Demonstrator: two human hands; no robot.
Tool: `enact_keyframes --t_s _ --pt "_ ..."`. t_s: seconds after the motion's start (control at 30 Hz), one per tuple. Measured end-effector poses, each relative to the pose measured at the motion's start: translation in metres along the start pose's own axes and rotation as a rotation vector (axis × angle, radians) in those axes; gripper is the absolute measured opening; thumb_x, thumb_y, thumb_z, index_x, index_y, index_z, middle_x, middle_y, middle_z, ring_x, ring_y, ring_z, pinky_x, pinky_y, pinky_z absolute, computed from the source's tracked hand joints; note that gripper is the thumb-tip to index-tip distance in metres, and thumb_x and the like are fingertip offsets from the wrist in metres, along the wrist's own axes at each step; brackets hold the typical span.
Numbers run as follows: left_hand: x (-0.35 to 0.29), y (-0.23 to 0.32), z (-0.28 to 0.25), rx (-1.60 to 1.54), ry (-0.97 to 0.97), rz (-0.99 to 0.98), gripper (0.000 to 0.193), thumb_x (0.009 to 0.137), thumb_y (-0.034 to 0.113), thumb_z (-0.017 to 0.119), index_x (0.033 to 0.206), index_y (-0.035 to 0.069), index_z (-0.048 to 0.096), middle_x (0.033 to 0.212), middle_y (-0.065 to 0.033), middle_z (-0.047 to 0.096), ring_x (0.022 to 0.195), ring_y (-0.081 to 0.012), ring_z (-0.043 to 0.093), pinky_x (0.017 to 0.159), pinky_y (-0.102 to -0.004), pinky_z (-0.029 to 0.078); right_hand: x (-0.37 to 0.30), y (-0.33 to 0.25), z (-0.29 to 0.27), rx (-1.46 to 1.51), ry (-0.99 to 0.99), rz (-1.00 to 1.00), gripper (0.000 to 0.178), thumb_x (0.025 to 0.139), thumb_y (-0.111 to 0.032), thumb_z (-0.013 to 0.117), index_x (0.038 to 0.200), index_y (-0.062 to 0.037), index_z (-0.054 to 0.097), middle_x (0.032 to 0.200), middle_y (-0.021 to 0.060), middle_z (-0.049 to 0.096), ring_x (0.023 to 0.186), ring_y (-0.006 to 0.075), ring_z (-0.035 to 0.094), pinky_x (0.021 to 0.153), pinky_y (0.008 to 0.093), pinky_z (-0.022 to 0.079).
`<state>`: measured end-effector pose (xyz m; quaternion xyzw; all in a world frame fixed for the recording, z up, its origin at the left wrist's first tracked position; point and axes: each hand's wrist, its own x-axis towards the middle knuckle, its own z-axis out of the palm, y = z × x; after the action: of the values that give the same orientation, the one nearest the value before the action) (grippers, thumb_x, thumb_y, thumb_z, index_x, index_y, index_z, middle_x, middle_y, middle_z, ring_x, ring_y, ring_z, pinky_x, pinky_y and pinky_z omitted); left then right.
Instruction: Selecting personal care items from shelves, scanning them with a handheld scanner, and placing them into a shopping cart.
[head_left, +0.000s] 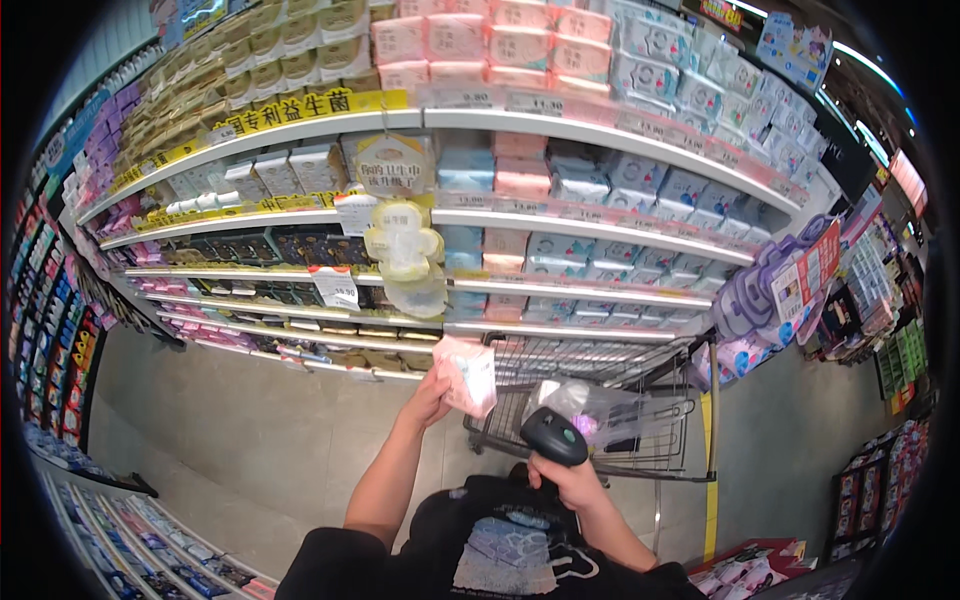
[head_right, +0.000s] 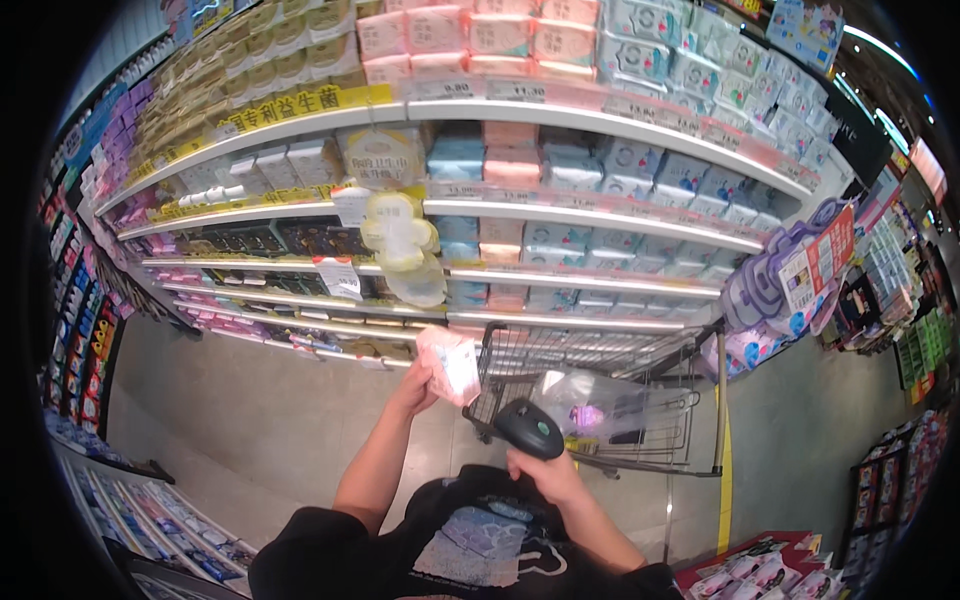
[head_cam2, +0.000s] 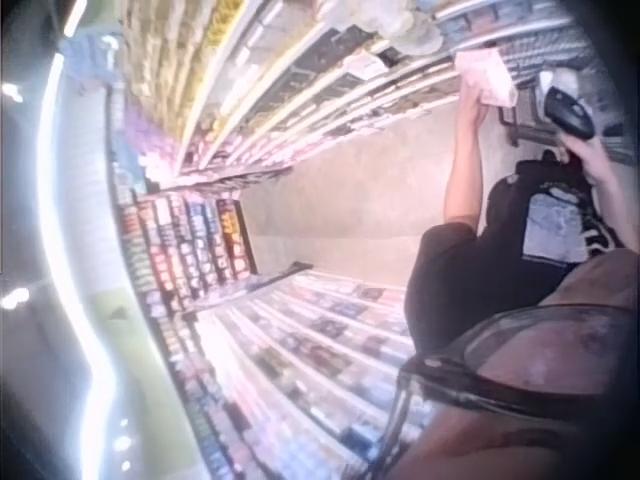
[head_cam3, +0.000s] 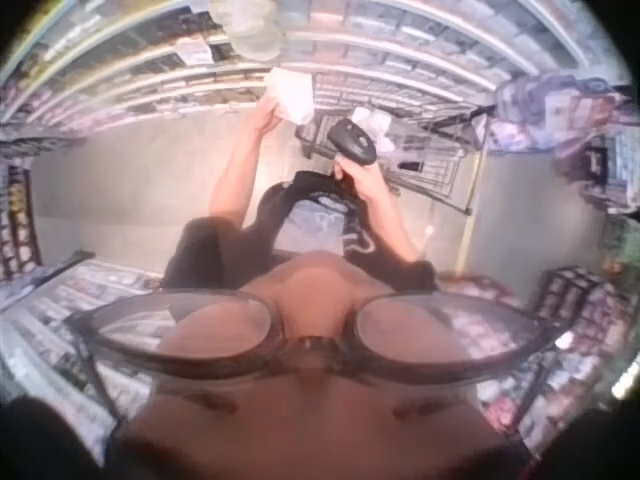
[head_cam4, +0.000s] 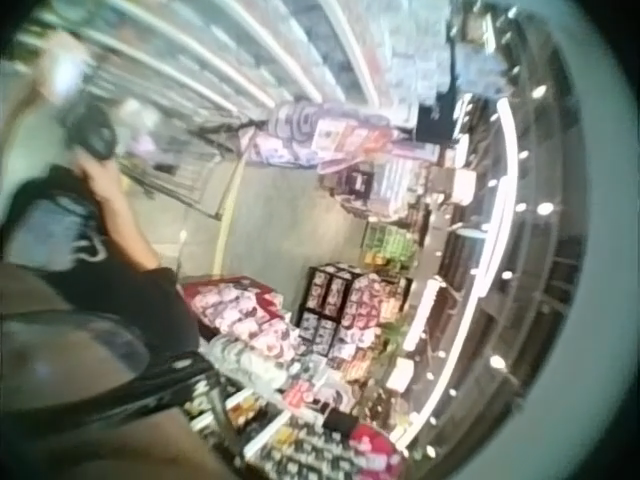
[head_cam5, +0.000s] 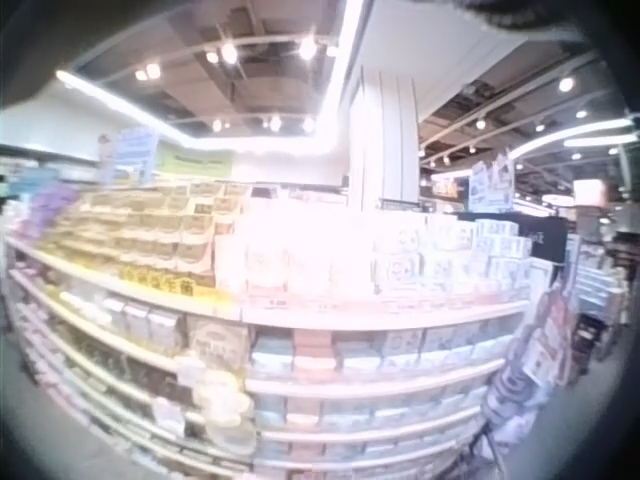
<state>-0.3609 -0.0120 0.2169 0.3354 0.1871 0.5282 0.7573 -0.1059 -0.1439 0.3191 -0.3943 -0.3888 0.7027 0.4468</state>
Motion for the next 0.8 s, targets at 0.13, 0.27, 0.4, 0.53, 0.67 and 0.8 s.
enact_keyframes --t_s 0.13,0.27,0.4,0.53,0.67,0.8 --pt "0.034 0.003 0.009 0.078 -0.01 -0.017 0.081 0.083 0.04 0.07 0.145 0.006 0.029 0.142 -0.0093 0.044 0.128 -0.024 0.047 0.107 -0.0413 0.04 0.01 -0.02 -0.017 -0.068 0.01 -0.075 0.014 0.087 -0.002 0.06 0.1 0.0012 0.058 0.075 0.007 0.058 0.062 0.0163 0.057 0.059 0.0305 0.047" --pt "0.077 0.022 0.037 0.114 -0.107 0.009 0.083 0.079 0.038 0.076 0.142 0.005 0.033 0.136 -0.0088 0.05 0.123 -0.0226 0.052 0.102 -0.0387 0.043 0.025 -0.045 -0.037 0.011 -0.031 -0.149 0.01 0.089 -0.001 0.059 0.098 0.0002 0.057 0.077 0.0066 0.058 0.066 0.0146 0.056 0.059 0.0295 0.047" --pt "0.118 0.066 0.053 0.653 0.053 0.261 0.076 0.079 0.028 0.076 0.139 0.0 0.038 0.13 -0.0076 0.053 0.118 -0.0183 0.053 0.099 -0.0342 0.043 0.037 -0.036 -0.07 0.044 -0.012 -0.114 0.011 0.089 -0.002 0.06 0.1 -0.0013 0.058 0.079 0.0065 0.059 0.067 0.0147 0.057 0.06 0.0294 0.047" --pt "0.196 0.15 0.136 1.367 -0.006 0.582 0.066 0.073 0.017 0.076 0.132 0.001 0.05 0.123 -0.0133 0.059 0.112 -0.0241 0.057 0.097 -0.0345 0.043 0.029 -0.037 -0.108 0.043 -0.007 -0.136 0.012 0.089 -0.004 0.062 0.1 -0.0018 0.059 0.079 0.0065 0.06 0.067 0.0154 0.058 0.061 0.0292 0.047" --pt "0.267 0.192 0.16 2.052 -0.031 0.821 0.059 0.075 0.01 0.072 0.131 0.008 0.053 0.125 -0.0157 0.055 0.116 -0.0351 0.048 0.101 -0.0417 0.039 0.026 -0.034 -0.135 0.108 0.096 -0.067 0.009 0.087 -0.006 0.064 0.094 -0.0021 0.059 0.076 0.0027 0.059 0.065 0.0122 0.057 0.06 0.0277 0.046" --pt "0.299 0.178 0.136 2.226 0.091 0.864 0.059 0.074 0.007 0.07 0.13 0.01 0.053 0.123 -0.0141 0.054 0.115 -0.0369 0.047 0.098 -0.0435 0.041 0.019 -0.031 -0.158 0.231 0.146 -0.12 0.009 0.087 -0.005 0.063 0.094 -0.0013 0.059 0.075 0.0053 0.059 0.063 0.0133 0.056 0.058 0.028 0.045"
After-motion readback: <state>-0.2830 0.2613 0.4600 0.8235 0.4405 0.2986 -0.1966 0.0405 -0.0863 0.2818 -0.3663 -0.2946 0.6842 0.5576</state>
